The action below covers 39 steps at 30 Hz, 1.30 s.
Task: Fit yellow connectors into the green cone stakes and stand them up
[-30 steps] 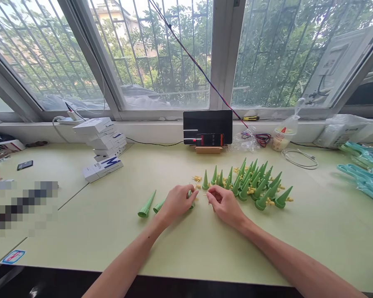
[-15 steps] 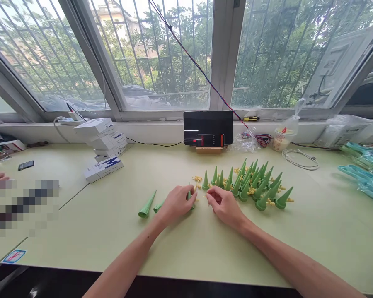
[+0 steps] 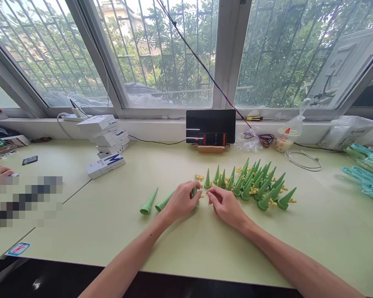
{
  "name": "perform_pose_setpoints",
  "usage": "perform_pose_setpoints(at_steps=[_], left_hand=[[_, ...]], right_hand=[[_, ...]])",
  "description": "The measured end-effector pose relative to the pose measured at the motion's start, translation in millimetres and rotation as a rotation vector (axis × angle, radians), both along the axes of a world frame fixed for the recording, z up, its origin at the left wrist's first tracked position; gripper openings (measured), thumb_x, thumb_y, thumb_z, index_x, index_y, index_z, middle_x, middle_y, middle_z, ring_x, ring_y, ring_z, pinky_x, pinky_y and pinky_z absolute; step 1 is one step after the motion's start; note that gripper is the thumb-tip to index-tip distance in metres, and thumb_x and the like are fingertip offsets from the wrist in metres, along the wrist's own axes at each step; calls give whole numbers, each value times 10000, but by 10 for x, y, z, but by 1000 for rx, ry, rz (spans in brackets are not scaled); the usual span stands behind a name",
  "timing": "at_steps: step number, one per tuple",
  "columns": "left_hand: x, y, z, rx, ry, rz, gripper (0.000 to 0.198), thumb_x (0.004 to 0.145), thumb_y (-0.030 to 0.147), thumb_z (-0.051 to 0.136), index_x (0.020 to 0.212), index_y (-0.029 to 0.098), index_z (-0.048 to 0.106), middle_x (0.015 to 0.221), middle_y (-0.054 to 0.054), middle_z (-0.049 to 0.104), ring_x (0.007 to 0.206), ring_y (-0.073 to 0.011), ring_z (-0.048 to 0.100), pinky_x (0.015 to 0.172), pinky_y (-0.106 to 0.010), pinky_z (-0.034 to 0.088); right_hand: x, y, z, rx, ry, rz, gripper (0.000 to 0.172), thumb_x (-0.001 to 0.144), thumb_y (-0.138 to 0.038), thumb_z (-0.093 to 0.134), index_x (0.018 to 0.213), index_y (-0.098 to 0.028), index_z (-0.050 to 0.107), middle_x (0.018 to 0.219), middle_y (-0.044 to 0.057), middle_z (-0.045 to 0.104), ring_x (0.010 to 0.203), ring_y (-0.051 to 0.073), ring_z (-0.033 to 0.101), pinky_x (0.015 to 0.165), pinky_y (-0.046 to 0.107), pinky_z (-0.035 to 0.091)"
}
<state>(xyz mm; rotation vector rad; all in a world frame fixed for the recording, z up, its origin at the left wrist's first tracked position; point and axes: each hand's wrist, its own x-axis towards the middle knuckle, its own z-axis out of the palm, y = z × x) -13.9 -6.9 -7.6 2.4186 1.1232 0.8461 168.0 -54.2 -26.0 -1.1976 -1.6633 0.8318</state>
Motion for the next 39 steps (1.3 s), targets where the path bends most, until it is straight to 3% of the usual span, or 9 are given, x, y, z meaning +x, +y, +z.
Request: perform_pose_setpoints(at_steps=[8, 16, 26, 39], left_hand=[[20, 28, -15, 2, -188, 0, 232, 968, 313, 422, 1097, 196, 575, 959, -43, 636, 600, -87, 513, 552, -222, 454], [52, -13, 17, -4, -228, 38, 253, 979, 324, 402, 1153, 205, 542, 717, 26, 492, 508, -71, 398, 504, -201, 376], [49, -4, 0, 13, -233, 44, 241, 971, 313, 418, 1140, 204, 550, 781, 10, 535, 503, -62, 365, 495, -196, 370], [57, -34, -3, -27, -242, 23, 251, 967, 328, 434, 1151, 211, 557, 716, 31, 507, 502, -76, 370, 513, -201, 374]], right_hand=[[10, -4, -12, 13, 31, -12, 266, 951, -400, 475, 877, -185, 613, 703, 17, 608, 511, 127, 518, 497, 247, 434], [8, -51, 33, 40, 67, -16, 242, 946, -409, 498, 936, -192, 605, 757, 28, 619, 517, 123, 520, 496, 256, 449], [6, -50, 31, 47, 81, -42, 244, 947, -412, 494, 970, -191, 594, 814, 39, 620, 517, 120, 524, 486, 260, 460], [7, -37, -11, 1, 117, 17, 243, 931, -424, 536, 996, -198, 600, 893, 45, 655, 507, 114, 558, 504, 266, 484]])
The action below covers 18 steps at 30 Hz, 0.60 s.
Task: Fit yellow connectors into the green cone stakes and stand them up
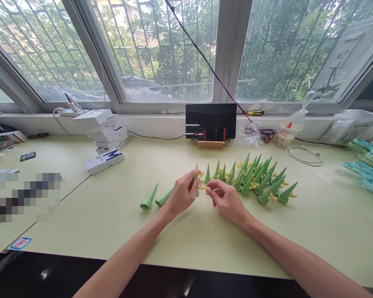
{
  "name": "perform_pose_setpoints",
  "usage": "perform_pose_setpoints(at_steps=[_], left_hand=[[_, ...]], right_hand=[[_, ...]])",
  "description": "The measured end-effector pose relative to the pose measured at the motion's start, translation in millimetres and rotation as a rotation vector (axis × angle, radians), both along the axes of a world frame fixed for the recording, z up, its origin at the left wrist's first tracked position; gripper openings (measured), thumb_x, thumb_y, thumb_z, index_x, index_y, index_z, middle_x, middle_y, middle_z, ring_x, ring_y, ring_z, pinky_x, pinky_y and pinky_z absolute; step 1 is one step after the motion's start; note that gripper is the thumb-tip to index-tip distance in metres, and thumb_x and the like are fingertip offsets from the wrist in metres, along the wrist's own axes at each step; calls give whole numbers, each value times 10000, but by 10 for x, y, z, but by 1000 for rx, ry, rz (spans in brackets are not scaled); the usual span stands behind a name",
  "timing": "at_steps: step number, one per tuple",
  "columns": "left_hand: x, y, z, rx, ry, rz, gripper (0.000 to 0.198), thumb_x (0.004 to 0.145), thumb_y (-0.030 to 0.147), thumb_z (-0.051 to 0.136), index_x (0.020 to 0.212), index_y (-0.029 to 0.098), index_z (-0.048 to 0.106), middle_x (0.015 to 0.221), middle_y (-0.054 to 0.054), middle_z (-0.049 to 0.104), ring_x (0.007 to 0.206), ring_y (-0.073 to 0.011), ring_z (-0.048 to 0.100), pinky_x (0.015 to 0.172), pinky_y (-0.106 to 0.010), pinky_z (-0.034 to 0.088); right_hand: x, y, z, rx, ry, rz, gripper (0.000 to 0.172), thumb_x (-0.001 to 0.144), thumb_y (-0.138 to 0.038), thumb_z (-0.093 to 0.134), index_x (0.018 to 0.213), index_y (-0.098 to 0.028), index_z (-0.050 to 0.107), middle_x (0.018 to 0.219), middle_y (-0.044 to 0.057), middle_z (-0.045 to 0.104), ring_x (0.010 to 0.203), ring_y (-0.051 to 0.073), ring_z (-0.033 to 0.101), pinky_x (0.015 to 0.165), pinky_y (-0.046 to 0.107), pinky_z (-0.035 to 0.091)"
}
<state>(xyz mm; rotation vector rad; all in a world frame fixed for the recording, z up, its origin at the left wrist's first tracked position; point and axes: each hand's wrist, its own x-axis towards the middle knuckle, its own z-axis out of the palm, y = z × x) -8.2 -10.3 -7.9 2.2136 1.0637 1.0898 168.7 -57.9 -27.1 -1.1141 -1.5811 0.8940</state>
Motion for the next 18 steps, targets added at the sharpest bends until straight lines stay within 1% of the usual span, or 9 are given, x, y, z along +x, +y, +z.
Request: perform_pose_setpoints(at_steps=[4, 8, 11, 16, 18], left_hand=[[2, 0, -20, 5, 2, -20, 248, 968, 320, 434, 1159, 211, 549, 704, 33, 490, 509, -77, 364, 506, -198, 368], [1, 5, -36, 10, 9, -34, 242, 968, 314, 433, 1163, 219, 541, 703, 35, 479, 515, -77, 377, 512, -199, 380], [1, 8, -43, 5, 8, -39, 243, 968, 313, 433, 1169, 222, 536, 703, 36, 476, 521, -79, 394, 518, -200, 390], [7, 0, -47, -1, 7, -40, 243, 965, 313, 438, 1168, 224, 538, 698, 37, 449, 519, -79, 381, 502, -195, 371], [10, -6, -49, -3, 14, -43, 241, 964, 311, 443, 1167, 222, 538, 691, 39, 441, 516, -78, 363, 495, -193, 357]], right_hand=[[0, 2, -5, -5, 22, 19, 236, 915, -416, 562, 994, -198, 605, 948, 53, 658, 514, 110, 560, 501, 269, 494], [-1, 5, 5, -4, 35, 42, 200, 901, -390, 584, 960, -203, 621, 929, 38, 655, 513, 105, 546, 497, 267, 488], [-2, 13, 0, -5, 44, 42, 160, 892, -356, 601, 935, -206, 635, 864, 19, 650, 502, 103, 538, 496, 261, 475], [-5, 21, -14, 2, 37, 14, 110, 878, -311, 625, 888, -204, 648, 636, -26, 592, 474, 114, 529, 502, 255, 449], [-7, 19, -14, 8, 37, 8, 102, 870, -300, 635, 878, -199, 649, 639, -25, 597, 476, 112, 532, 505, 253, 446]])
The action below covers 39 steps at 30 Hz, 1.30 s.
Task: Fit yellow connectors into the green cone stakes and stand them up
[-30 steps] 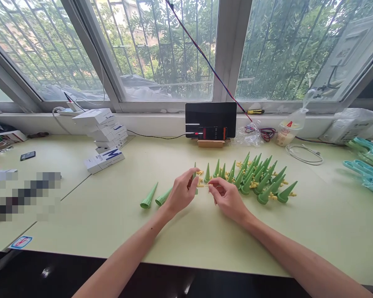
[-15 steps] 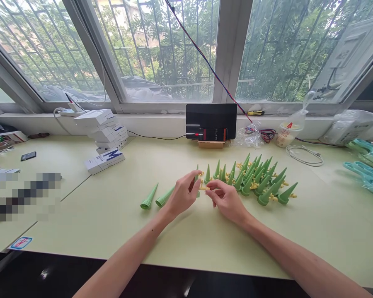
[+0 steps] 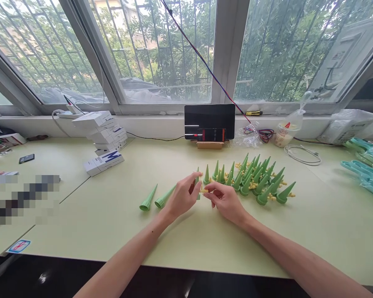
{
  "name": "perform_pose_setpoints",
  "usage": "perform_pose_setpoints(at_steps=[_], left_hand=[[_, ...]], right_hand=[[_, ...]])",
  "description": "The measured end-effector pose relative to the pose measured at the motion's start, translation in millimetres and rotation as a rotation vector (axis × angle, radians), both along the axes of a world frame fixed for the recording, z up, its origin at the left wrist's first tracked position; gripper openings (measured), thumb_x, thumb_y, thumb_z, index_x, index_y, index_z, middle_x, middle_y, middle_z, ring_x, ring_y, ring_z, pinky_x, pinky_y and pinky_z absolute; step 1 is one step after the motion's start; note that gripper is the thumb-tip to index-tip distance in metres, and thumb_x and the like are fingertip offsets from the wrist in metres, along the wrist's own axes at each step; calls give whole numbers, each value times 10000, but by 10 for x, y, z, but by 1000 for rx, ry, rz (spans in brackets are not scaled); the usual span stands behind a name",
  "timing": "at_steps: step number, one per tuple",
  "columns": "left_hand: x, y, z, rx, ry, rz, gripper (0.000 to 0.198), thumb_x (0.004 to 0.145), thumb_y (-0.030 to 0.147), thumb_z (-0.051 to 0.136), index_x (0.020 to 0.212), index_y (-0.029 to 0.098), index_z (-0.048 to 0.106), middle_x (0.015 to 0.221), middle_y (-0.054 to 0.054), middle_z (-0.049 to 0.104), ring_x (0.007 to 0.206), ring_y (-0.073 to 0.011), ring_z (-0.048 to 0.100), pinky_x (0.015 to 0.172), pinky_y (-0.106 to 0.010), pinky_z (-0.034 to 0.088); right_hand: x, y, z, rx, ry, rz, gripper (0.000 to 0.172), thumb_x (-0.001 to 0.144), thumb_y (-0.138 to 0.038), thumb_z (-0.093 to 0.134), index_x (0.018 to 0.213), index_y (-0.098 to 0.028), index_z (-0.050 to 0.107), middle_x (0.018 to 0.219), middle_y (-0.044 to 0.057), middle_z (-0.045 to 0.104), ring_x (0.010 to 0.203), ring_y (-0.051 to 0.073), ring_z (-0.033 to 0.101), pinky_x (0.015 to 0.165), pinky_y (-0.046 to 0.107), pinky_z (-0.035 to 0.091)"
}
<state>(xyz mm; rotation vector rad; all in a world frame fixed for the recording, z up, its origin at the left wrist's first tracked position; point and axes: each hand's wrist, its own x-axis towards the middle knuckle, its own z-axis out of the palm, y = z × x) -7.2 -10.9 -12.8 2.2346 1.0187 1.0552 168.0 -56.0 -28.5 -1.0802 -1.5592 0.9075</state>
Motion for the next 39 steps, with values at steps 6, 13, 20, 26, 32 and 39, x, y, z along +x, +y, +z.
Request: perform_pose_setpoints(at_steps=[6, 13, 20, 26, 32, 39], left_hand=[[3, -3, -10, 7, 5, 2, 233, 963, 309, 449, 1154, 213, 540, 678, 41, 446, 519, -79, 360, 500, -193, 357], [11, -14, -6, 19, -4, 0, 240, 960, 312, 455, 1159, 214, 545, 704, 33, 462, 533, -81, 398, 513, -195, 386], [-8, -8, -13, 70, 3, -4, 245, 955, 301, 475, 1165, 209, 563, 658, 44, 464, 530, -84, 383, 536, -204, 387], [9, -25, -13, 52, 3, -9, 267, 953, 293, 473, 1203, 229, 542, 696, 36, 479, 550, -85, 410, 544, -202, 389], [23, -55, 14, -27, -29, -38, 398, 941, 274, 475, 1331, 267, 393, 729, 54, 416, 508, -64, 382, 501, -182, 353], [35, -76, 45, -42, -51, -65, 421, 941, 305, 484, 1338, 265, 348, 729, 58, 421, 505, -61, 376, 492, -176, 345]], right_hand=[[-2, 0, -3, 5, -7, 2, 104, 867, -296, 641, 882, -193, 646, 608, -33, 580, 481, 115, 533, 510, 251, 438], [2, 12, 0, 6, -26, 6, 139, 884, -334, 623, 873, -196, 636, 645, -24, 598, 486, 117, 535, 514, 256, 435], [3, 0, 36, -31, -29, 42, 212, 910, -384, 578, 859, -185, 630, 701, -4, 602, 503, 115, 526, 510, 254, 445], [6, -11, 31, -36, -67, 47, 265, 939, -395, 520, 804, -180, 595, 644, -17, 551, 483, 112, 506, 504, 253, 419], [4, -13, 39, -16, -149, 19, 306, 955, -407, 482, 769, -180, 569, 545, -32, 493, 484, 120, 458, 504, 254, 378], [-3, -4, 16, 5, -177, 7, 443, 984, -486, 395, 670, -193, 505, 484, -30, 465, 459, 123, 430, 505, 258, 372]])
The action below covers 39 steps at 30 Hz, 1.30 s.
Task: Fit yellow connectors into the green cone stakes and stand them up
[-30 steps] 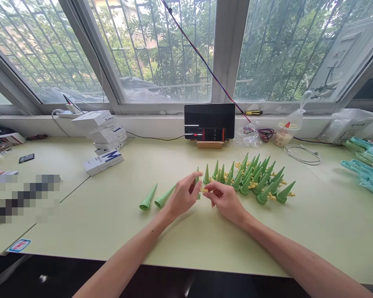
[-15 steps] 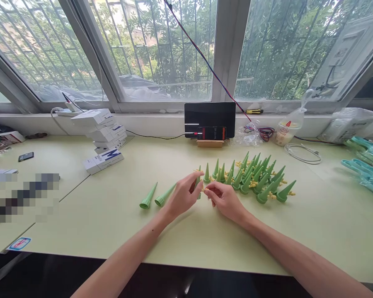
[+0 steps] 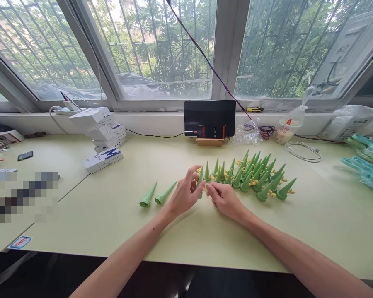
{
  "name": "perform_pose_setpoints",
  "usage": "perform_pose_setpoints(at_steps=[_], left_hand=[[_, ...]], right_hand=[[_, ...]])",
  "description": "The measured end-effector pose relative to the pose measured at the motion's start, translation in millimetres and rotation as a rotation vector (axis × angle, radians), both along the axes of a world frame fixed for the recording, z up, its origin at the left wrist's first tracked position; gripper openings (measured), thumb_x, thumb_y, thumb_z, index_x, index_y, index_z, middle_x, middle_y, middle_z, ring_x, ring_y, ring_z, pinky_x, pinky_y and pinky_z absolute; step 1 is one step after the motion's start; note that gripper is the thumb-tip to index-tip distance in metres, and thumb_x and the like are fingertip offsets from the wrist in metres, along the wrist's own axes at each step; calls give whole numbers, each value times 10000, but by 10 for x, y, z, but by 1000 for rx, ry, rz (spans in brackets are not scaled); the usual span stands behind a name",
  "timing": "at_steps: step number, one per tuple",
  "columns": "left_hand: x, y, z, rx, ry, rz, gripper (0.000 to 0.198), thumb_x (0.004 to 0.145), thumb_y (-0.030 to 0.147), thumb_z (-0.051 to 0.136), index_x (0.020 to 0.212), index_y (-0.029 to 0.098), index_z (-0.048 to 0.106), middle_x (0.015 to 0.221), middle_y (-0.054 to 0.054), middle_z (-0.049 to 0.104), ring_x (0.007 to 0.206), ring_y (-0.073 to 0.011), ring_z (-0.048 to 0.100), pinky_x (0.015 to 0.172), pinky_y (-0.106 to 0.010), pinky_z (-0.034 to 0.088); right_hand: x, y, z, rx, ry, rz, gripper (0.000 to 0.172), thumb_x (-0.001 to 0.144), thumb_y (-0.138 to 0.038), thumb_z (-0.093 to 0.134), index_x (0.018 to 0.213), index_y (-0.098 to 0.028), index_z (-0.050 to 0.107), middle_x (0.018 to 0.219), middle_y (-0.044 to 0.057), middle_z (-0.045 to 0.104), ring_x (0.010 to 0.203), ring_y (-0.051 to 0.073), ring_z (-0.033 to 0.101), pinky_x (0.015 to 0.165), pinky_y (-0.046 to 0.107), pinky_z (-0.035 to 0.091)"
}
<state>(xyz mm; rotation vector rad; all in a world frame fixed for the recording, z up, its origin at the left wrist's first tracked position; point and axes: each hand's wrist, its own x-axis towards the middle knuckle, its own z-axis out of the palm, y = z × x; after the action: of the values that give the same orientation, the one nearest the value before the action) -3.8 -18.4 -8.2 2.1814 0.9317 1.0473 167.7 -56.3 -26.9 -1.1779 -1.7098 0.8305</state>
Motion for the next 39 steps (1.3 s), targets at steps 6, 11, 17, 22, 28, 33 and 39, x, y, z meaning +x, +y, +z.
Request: perform_pose_setpoints(at_steps=[6, 11, 17, 22, 28, 33, 39], left_hand=[[11, 8, 19, -34, -16, 4, 353, 934, 380, 500, 1248, 234, 432, 740, 42, 475, 518, -68, 433, 491, -184, 403], [18, 2, 30, -85, 25, -16, 273, 928, 410, 508, 1099, 199, 538, 794, -12, 574, 622, -107, 545, 522, -208, 465], [33, -27, 73, -119, 40, -78, 275, 918, 387, 525, 1106, 192, 568, 840, -32, 609, 707, -132, 592, 550, -220, 487], [36, -32, 78, -146, 49, -96, 221, 928, 350, 515, 1065, 190, 583, 911, -40, 629, 728, -129, 586, 618, -251, 514], [25, -6, 72, -226, -28, -93, 260, 911, 361, 550, 1114, 201, 581, 963, -56, 647, 871, -169, 623, 668, -263, 531], [2, 33, 79, -283, -99, -59, 261, 896, 370, 574, 1084, 189, 561, 930, -50, 639, 819, -156, 622, 610, -243, 513], [-11, 37, 98, -334, -111, -48, 249, 893, 372, 563, 1068, 195, 557, 893, -36, 632, 718, -127, 600, 523, -214, 479]], right_hand=[[7, 9, -7, -42, 17, -25, 513, 973, -565, 366, 646, -195, 505, 477, -25, 448, 445, 123, 399, 468, 252, 347], [16, 23, -14, -32, 40, -59, 514, 971, -562, 377, 643, -190, 512, 495, -26, 429, 463, 120, 370, 473, 249, 325], [28, 43, -19, -58, 60, -128, 570, 953, -615, 368, 604, -186, 507, 479, -28, 406, 449, 115, 352, 455, 250, 300], [28, 55, -17, -45, 40, -147, 633, 945, -637, 359, 511, -188, 460, 461, -24, 376, 442, 112, 346, 467, 258, 294], [24, 26, 30, -69, 84, -129, 585, 963, -612, 343, 578, -195, 483, 472, -12, 461, 455, 132, 465, 484, 255, 376], [29, -1, 56, -65, 179, -42, 343, 946, -535, 472, 958, -202, 549, 752, 12, 633, 477, 116, 522, 467, 245, 431], [33, 15, 23, -18, 187, -11, 283, 927, -473, 532, 1000, -200, 558, 944, 53, 636, 531, 108, 551, 501, 257, 474]])
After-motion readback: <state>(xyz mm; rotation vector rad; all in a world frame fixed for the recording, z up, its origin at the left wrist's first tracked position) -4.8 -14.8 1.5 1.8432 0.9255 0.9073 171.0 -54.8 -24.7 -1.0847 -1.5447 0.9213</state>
